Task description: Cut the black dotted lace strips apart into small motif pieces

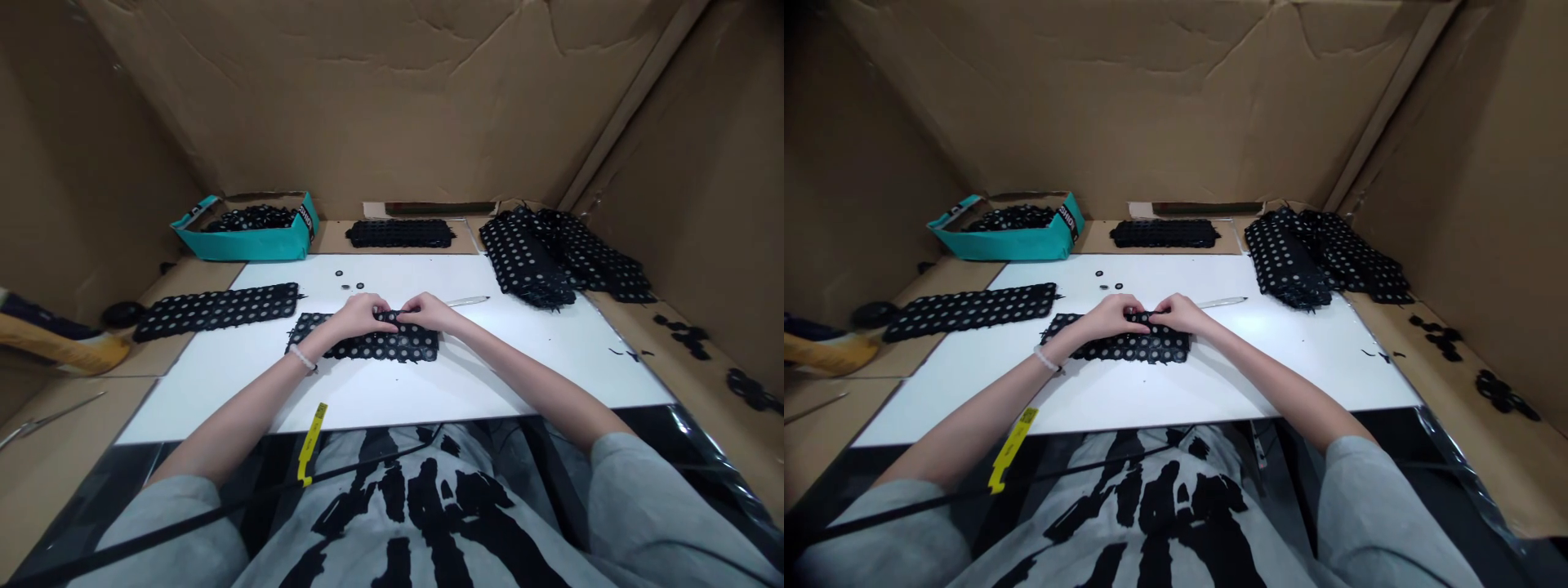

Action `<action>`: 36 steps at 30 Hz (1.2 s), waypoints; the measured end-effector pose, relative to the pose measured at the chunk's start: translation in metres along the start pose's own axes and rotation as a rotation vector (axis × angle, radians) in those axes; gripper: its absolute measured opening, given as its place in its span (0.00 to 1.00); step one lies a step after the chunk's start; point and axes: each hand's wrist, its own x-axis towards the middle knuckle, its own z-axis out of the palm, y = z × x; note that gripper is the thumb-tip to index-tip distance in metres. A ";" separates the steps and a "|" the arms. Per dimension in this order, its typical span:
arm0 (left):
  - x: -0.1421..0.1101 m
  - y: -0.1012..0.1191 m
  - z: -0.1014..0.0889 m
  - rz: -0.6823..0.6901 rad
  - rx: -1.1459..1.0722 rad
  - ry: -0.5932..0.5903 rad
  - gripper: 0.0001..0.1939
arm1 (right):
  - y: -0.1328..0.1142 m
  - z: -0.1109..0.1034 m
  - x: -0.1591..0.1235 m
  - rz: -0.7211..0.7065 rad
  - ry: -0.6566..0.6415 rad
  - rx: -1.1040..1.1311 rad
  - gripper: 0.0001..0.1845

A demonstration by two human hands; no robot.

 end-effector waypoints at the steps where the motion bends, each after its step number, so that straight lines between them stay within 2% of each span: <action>1: -0.001 0.003 0.002 0.010 -0.004 0.027 0.19 | 0.000 0.001 0.000 -0.034 -0.017 0.027 0.14; 4: -0.003 0.007 0.003 0.015 -0.083 0.096 0.17 | 0.001 0.003 -0.003 -0.101 -0.014 0.080 0.16; 7: -0.004 0.008 0.001 -0.009 -0.179 0.122 0.15 | 0.001 0.003 -0.004 -0.108 0.004 0.081 0.17; 11: -0.001 -0.005 -0.004 -0.109 -0.242 0.131 0.13 | 0.003 0.001 -0.003 -0.106 0.022 0.039 0.15; 13: 0.001 -0.022 -0.011 -0.198 -0.184 0.253 0.13 | 0.003 0.000 -0.003 -0.100 0.009 -0.019 0.13; 15: 0.002 -0.042 -0.021 -0.250 -0.024 0.415 0.13 | 0.002 -0.002 -0.005 -0.093 -0.004 -0.073 0.10; 18: 0.000 -0.070 -0.033 -0.301 0.247 0.485 0.16 | -0.004 -0.005 -0.008 -0.072 -0.009 -0.138 0.08; 20: -0.002 -0.081 -0.036 -0.347 0.316 0.450 0.18 | -0.010 -0.007 -0.007 -0.041 -0.009 -0.176 0.09; 23: -0.005 -0.086 -0.035 -0.403 0.249 0.354 0.17 | -0.019 -0.007 -0.003 0.021 -0.005 -0.222 0.13; 26: -0.003 -0.079 -0.032 -0.390 0.201 0.372 0.15 | -0.022 -0.002 0.004 0.016 -0.005 -0.255 0.12; 29: -0.002 -0.059 -0.030 -0.277 0.183 0.418 0.17 | -0.016 0.006 0.009 -0.051 0.009 -0.203 0.07; 30: -0.003 -0.051 -0.029 -0.221 0.142 0.376 0.17 | -0.013 0.008 0.009 -0.069 0.016 -0.162 0.07; 34: -0.007 -0.016 -0.021 -0.001 -0.101 0.031 0.15 | -0.004 0.014 0.010 -0.103 0.029 0.033 0.10; 36: -0.009 -0.004 -0.017 0.028 -0.156 -0.018 0.15 | -0.003 0.017 0.011 -0.125 0.021 0.102 0.12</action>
